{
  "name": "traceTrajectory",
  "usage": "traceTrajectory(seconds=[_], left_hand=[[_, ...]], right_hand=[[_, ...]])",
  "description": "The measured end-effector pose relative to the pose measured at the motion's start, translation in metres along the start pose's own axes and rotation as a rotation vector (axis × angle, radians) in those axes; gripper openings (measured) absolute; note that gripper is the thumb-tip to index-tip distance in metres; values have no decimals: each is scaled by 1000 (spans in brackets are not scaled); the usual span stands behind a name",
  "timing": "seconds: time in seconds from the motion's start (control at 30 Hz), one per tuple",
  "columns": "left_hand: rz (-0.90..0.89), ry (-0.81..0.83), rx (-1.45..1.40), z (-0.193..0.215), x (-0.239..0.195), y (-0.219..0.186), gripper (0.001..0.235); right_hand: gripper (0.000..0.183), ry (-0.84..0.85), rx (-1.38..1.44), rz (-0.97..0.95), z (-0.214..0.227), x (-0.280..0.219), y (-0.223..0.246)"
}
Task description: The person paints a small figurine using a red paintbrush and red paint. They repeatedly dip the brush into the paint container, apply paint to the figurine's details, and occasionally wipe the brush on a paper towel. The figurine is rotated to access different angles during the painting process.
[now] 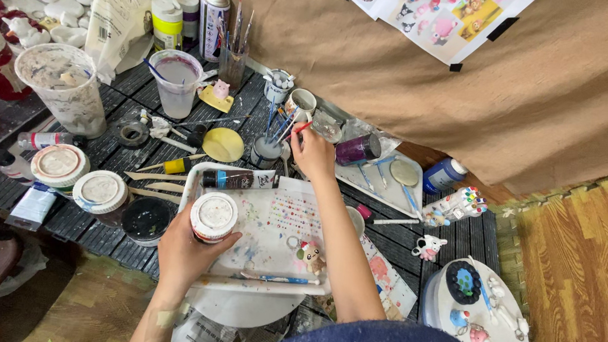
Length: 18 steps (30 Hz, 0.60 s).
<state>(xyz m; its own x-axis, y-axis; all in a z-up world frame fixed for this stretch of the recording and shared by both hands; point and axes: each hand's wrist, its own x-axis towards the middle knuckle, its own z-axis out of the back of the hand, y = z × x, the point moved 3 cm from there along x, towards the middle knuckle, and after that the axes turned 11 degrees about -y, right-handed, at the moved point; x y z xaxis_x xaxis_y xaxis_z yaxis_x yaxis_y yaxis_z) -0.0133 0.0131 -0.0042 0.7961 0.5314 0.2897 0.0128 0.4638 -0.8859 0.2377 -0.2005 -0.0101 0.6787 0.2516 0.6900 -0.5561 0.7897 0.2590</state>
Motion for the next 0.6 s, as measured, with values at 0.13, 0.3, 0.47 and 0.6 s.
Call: traceTrajectory(seconds=[0.13,0.3,0.47,0.6], left_hand=[[-3,3,-6,0,-1,-1,62],[-13,0,4,0,-1,-1,65],[-21,10,23,-2,-1,-3,67],[-7,40,48,-5,-1,-1,75]], right_hand=[[11,41,-48,-50,2,-1,-4],[15,-14,201,-266,12,-9,-29],[4,164,98,-276,-4,-50,-93],[30,204,222,-45,-19,-61,-110]])
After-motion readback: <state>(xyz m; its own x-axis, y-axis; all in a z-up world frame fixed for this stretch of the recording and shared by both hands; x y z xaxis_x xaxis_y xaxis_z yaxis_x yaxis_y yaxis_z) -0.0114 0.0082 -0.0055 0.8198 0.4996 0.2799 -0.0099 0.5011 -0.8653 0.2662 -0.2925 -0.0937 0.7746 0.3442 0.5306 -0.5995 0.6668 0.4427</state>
